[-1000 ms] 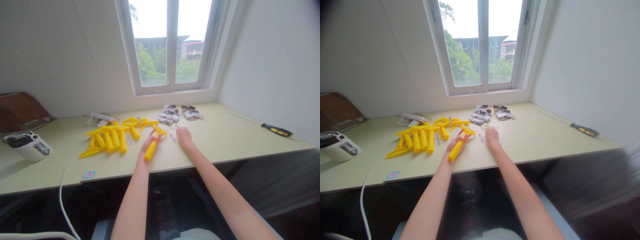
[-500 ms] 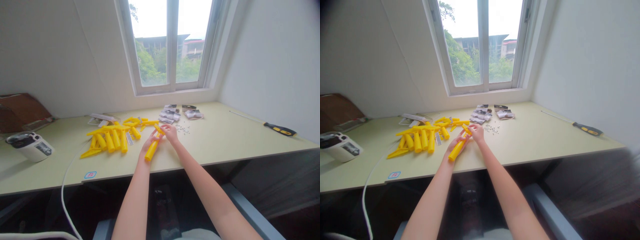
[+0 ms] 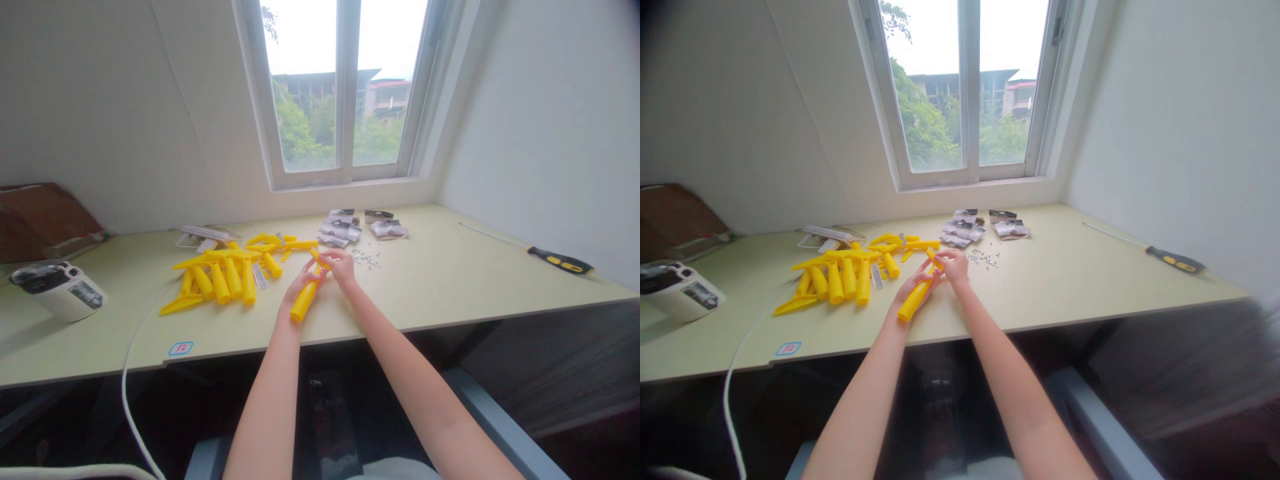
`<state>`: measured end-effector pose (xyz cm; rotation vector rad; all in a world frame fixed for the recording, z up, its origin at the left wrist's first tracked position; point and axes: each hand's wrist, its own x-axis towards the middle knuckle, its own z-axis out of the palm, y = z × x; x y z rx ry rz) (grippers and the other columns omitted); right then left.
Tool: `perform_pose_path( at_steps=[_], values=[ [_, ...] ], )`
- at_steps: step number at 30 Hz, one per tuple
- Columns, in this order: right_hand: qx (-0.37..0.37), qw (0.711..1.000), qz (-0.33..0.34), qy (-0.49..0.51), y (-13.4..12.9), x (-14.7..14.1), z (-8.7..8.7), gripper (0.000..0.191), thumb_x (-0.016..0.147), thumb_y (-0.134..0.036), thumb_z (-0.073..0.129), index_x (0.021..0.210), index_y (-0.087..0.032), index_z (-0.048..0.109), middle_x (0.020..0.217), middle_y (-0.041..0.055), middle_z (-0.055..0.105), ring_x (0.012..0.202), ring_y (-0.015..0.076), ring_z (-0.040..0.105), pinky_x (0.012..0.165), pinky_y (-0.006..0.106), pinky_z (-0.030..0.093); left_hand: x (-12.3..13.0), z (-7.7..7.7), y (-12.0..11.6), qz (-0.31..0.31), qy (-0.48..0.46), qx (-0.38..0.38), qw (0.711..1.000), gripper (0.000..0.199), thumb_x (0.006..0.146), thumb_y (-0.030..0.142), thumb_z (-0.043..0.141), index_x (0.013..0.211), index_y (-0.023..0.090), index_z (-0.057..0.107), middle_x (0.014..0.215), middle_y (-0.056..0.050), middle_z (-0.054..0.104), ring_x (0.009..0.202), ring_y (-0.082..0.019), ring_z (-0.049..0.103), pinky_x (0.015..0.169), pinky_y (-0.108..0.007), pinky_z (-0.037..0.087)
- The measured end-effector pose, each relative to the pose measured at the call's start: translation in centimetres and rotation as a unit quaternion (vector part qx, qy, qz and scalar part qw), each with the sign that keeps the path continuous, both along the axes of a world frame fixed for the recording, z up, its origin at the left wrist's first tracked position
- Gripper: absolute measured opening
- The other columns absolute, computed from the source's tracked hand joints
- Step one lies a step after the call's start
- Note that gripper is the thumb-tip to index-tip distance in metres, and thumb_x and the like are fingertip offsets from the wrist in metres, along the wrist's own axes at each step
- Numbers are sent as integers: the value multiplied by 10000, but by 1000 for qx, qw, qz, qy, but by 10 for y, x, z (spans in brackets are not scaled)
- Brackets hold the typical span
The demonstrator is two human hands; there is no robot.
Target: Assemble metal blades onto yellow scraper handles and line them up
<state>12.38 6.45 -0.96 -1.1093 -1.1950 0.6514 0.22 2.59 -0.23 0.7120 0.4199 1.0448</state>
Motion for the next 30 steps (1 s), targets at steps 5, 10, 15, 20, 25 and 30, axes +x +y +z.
perform_pose_path(
  at_steps=[5,10,15,20,25,30],
  values=[
    [-40,998,15,37,-3,-1,3,158,565,-291,658,664,-171,686,689,30,661,650,167,611,622,291,483,0,2,0,1,8,-8,1000,709,642,-60,472,1282,236,395,943,-49,592,759,-90,593,724,-165,476],
    [-106,989,41,92,-6,-1,9,189,534,-283,683,682,-167,671,608,11,634,508,143,585,490,260,473,-1,0,1,-4,20,-16,1000,697,640,-60,494,1269,230,411,924,-54,585,783,-105,598,746,-183,481],
    [-96,994,41,42,-5,1,8,195,554,-324,676,675,-172,663,655,18,651,505,141,588,481,252,469,0,2,-1,1,17,-38,999,681,639,-69,482,1249,229,429,931,-54,574,762,-99,601,714,-177,495],
    [-44,996,-3,-72,-4,9,8,218,671,-372,573,745,-186,658,751,23,668,676,157,607,622,262,466,0,1,1,10,-9,-29,999,676,654,-79,468,1252,229,406,985,-65,565,815,-99,602,732,-166,495],
    [-48,955,-73,-284,-11,36,10,174,725,-284,493,732,-174,628,773,37,647,727,157,566,702,271,417,0,1,3,37,-18,-75,996,656,670,-73,446,1253,223,396,1030,-81,542,776,-72,602,717,-143,496],
    [-88,872,-170,-451,-32,64,7,236,707,-354,537,829,-160,592,847,82,611,860,216,523,758,303,375,-1,0,3,55,-35,-97,993,647,663,-80,439,1228,233,428,1052,-77,530,736,-59,605,703,-144,506]
  ],
)
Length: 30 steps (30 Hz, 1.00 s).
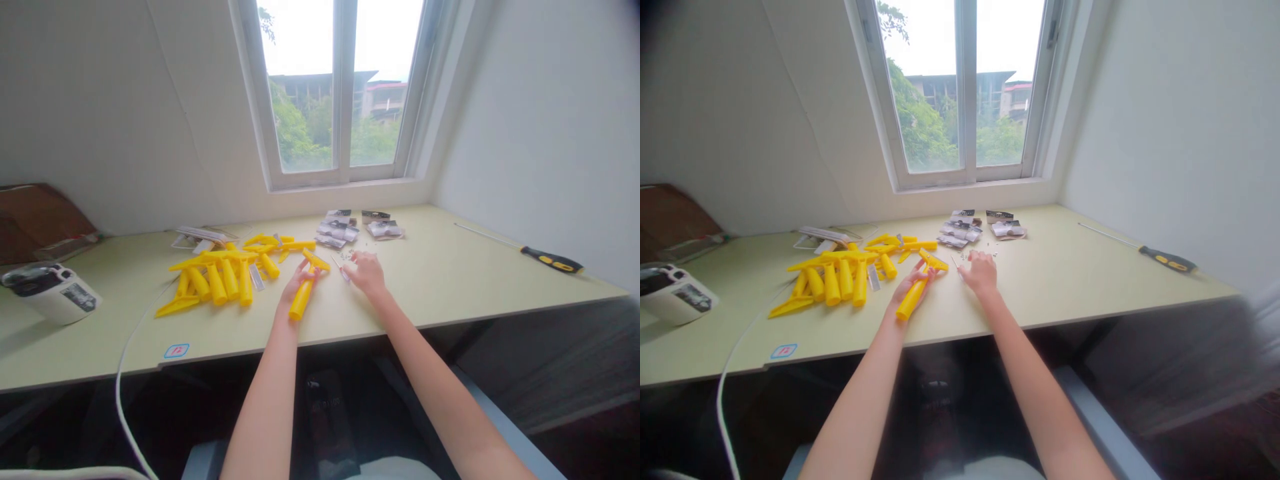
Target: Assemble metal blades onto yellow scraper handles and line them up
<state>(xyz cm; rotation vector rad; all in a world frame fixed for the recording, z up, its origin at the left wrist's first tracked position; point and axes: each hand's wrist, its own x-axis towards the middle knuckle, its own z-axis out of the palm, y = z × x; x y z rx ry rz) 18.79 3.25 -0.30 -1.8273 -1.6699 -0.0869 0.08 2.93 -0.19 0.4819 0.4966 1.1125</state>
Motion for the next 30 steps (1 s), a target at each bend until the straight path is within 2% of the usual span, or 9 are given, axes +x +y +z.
perform_pose_path(
  at_steps=[4,10,13,16,19,23,27,30],
  values=[
    [-30,999,-15,-20,-14,1,-6,347,734,-478,510,857,-161,578,863,90,607,854,217,522,748,300,368,-1,-3,2,-8,-12,-1,1000,671,672,-78,439,1258,244,389,1077,-91,520,749,-70,611,702,-159,515],
    [-55,996,5,-76,-15,-15,-5,227,794,-329,468,775,-158,617,846,104,624,821,205,548,720,288,361,-1,-3,1,-16,-17,11,1000,682,681,-85,420,1277,239,356,1067,-93,514,758,-71,604,705,-157,510],
    [-71,997,-15,-36,-11,-12,-1,244,812,-330,449,774,-167,626,770,90,637,723,194,571,644,278,367,-1,-2,0,-17,-12,13,1000,686,679,-83,419,1283,235,355,1063,-91,510,741,-62,599,710,-148,505],
    [-4,998,9,61,-7,-3,0,248,830,-339,435,874,-174,615,770,66,648,684,174,574,627,264,384,-1,-2,1,-23,-16,13,1000,696,679,-84,430,1295,223,331,1067,-105,501,746,-64,599,721,-147,499],
    [104,980,100,134,-8,2,-1,249,851,-301,411,937,-164,599,867,71,644,732,161,570,672,261,414,-1,-4,2,-29,-22,15,999,686,682,-84,432,1287,223,333,1077,-109,498,758,-67,601,727,-153,498],
    [181,961,147,147,-13,3,-2,235,862,-242,394,929,-170,608,919,83,608,816,172,554,720,282,431,-1,-5,2,-28,-21,11,999,663,678,-85,434,1253,240,378,1073,-91,510,764,-61,602,734,-152,498],
    [243,941,172,158,-14,2,-2,201,861,-216,409,897,-187,605,837,61,589,755,168,543,704,304,444,-1,-2,1,-29,-14,-9,999,672,671,-77,431,1258,246,376,1077,-95,509,770,-70,610,703,-150,508],
    [263,933,190,155,-11,2,-3,180,856,-204,424,885,-194,601,817,54,584,748,169,540,694,310,448,0,0,-1,-31,-16,-7,999,691,671,-79,427,1276,247,356,1095,-103,500,770,-74,612,695,-153,512]
  ],
)
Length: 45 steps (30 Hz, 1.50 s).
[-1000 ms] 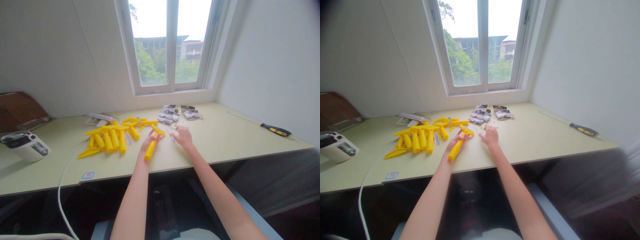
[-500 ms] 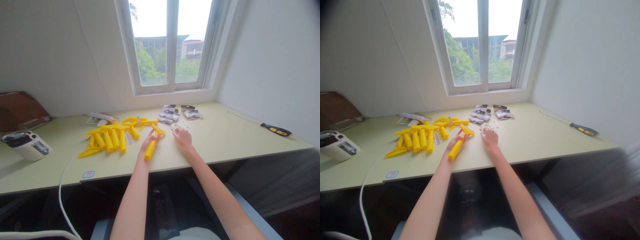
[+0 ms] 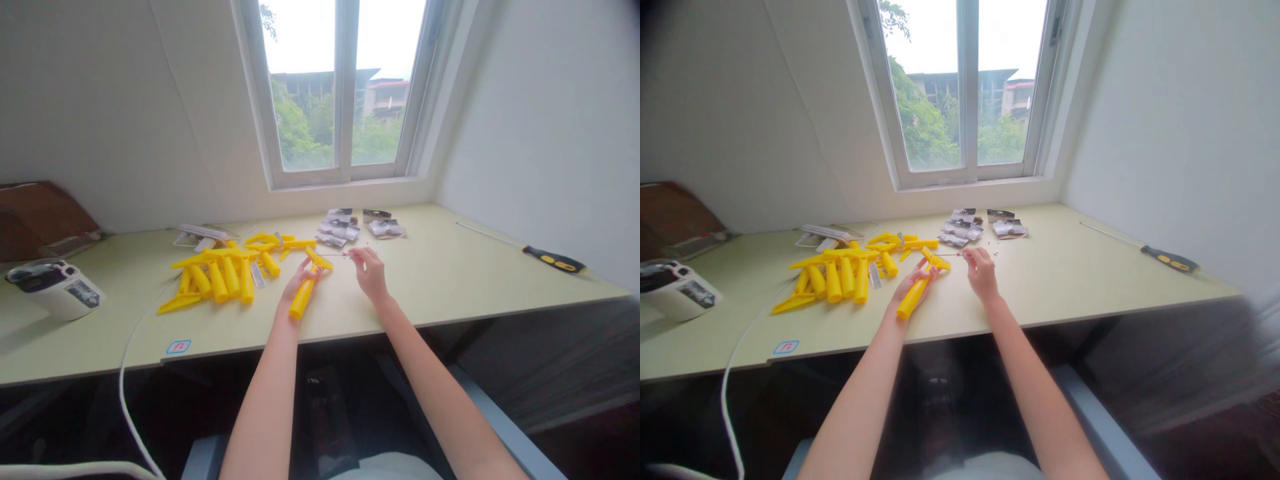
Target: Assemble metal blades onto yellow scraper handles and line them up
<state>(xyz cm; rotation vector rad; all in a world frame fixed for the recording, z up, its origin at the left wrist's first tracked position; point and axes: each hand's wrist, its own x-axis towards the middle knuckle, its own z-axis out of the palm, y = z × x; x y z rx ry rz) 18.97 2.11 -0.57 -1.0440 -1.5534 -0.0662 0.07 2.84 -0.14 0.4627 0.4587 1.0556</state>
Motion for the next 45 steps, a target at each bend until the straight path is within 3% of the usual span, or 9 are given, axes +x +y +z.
perform_pose_path(
  at_steps=[14,25,37,45],
  values=[
    [5,1000,-2,-8,1,0,1,175,857,-202,424,874,-197,599,821,53,591,755,170,551,683,312,454,0,-1,0,-7,16,3,1000,756,674,-90,435,1332,256,300,1127,-106,502,776,-75,612,685,-165,516],
    [4,1000,0,-8,1,0,0,176,856,-192,424,886,-199,597,826,54,590,768,171,550,672,307,456,0,0,0,-4,16,-2,1000,729,673,-95,441,1307,255,357,1136,-105,511,776,-75,618,694,-164,513],
    [-12,1000,3,-14,1,0,0,169,855,-211,433,881,-192,600,831,60,601,740,168,549,610,285,446,0,-1,1,-11,7,6,1000,763,682,-97,425,1343,255,281,1115,-109,500,769,-74,611,681,-160,515],
    [-18,1000,-5,8,-2,0,2,181,838,-265,468,953,-195,589,807,47,611,648,147,543,599,286,456,1,-4,2,-5,38,19,999,732,658,-86,470,1291,269,372,1078,-81,532,792,-81,615,686,-153,511]
  ],
)
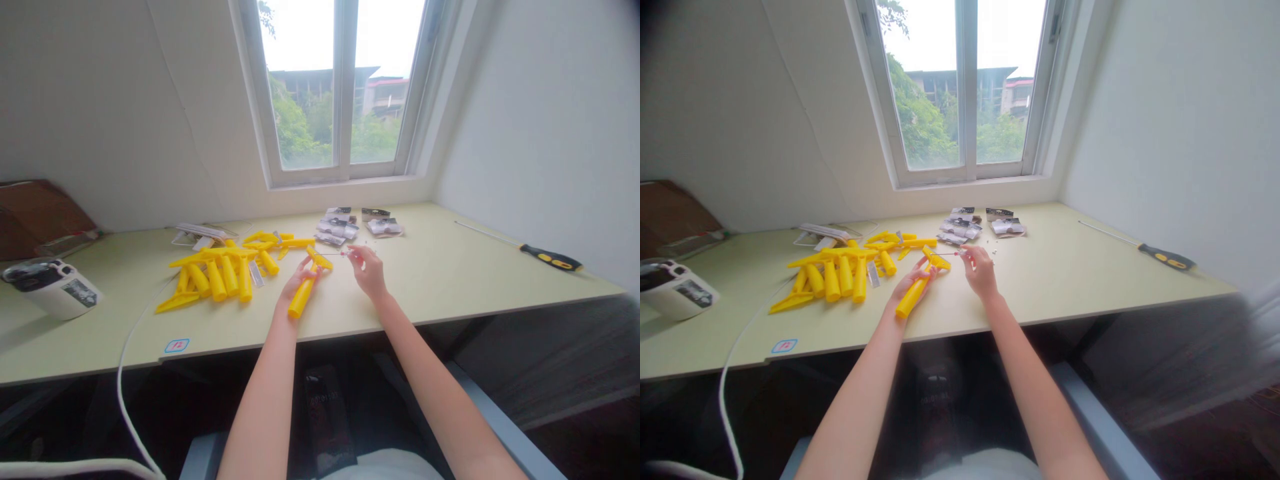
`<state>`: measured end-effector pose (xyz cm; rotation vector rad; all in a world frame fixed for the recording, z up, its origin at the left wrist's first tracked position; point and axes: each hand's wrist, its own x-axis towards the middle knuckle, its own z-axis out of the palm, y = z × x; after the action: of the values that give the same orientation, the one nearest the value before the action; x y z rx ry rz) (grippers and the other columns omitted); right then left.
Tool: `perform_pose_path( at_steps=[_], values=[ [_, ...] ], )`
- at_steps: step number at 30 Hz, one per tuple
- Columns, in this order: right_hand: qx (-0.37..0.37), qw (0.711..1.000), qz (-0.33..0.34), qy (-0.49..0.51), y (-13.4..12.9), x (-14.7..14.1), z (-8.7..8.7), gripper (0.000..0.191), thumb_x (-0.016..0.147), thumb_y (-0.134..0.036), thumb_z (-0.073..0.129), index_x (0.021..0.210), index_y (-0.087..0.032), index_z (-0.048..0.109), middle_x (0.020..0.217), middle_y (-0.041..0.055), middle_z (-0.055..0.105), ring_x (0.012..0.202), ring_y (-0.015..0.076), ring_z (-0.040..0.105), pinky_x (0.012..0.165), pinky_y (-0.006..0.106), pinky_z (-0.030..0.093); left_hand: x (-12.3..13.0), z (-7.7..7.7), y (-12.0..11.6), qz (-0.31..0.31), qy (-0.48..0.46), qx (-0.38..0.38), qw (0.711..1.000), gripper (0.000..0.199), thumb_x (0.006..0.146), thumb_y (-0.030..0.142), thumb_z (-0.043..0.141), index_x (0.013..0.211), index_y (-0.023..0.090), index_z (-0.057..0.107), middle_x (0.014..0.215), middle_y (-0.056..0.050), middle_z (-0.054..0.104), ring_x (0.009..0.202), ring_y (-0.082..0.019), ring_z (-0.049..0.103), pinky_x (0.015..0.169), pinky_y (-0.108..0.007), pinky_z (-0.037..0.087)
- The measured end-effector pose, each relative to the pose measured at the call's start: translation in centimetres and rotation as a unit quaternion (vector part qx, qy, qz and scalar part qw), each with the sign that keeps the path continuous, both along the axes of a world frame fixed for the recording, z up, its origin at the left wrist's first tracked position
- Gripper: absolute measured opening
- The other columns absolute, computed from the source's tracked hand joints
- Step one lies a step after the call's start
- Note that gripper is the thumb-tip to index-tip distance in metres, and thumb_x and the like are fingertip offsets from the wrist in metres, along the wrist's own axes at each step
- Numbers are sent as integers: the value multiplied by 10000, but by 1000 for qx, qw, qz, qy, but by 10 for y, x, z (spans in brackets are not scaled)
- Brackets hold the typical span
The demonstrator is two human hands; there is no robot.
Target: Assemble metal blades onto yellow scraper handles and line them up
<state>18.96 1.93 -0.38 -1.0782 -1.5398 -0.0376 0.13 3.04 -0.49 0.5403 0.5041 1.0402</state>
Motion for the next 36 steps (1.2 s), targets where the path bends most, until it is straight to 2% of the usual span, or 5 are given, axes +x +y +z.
perform_pose_path(
  at_steps=[10,17,20,30,36],
  values=[
    [-30,997,18,63,-2,-1,2,228,823,-392,490,825,-189,593,676,14,616,563,131,557,555,255,446,0,-1,-1,-15,25,27,999,770,651,-74,486,1318,275,327,1103,-88,524,859,-92,614,723,-151,499],
    [-18,999,9,33,-3,-1,3,274,879,-322,379,1039,-197,562,865,55,627,754,161,569,678,296,449,0,0,-2,-21,33,38,999,785,654,-62,491,1338,271,296,1109,-88,531,827,-86,620,711,-154,500],
    [-23,998,15,56,-3,-2,3,274,874,-333,385,1069,-202,526,809,39,615,713,154,575,659,295,456,0,2,-2,-18,35,36,999,787,644,-71,494,1335,261,316,1105,-88,539,814,-81,621,721,-149,495],
    [-56,994,5,98,-7,1,4,308,795,-479,496,701,-186,525,552,-11,550,497,119,528,502,231,412,-1,4,-3,-9,51,25,998,766,639,-60,512,1316,267,368,1101,-78,547,802,-78,619,708,-146,496],
    [-82,995,23,54,-3,2,-1,307,868,-426,370,832,-194,567,556,-17,529,513,126,507,534,245,401,-1,1,-1,-10,51,44,998,769,638,-62,514,1318,262,360,1090,-77,552,817,-82,618,741,-162,491]
  ],
)
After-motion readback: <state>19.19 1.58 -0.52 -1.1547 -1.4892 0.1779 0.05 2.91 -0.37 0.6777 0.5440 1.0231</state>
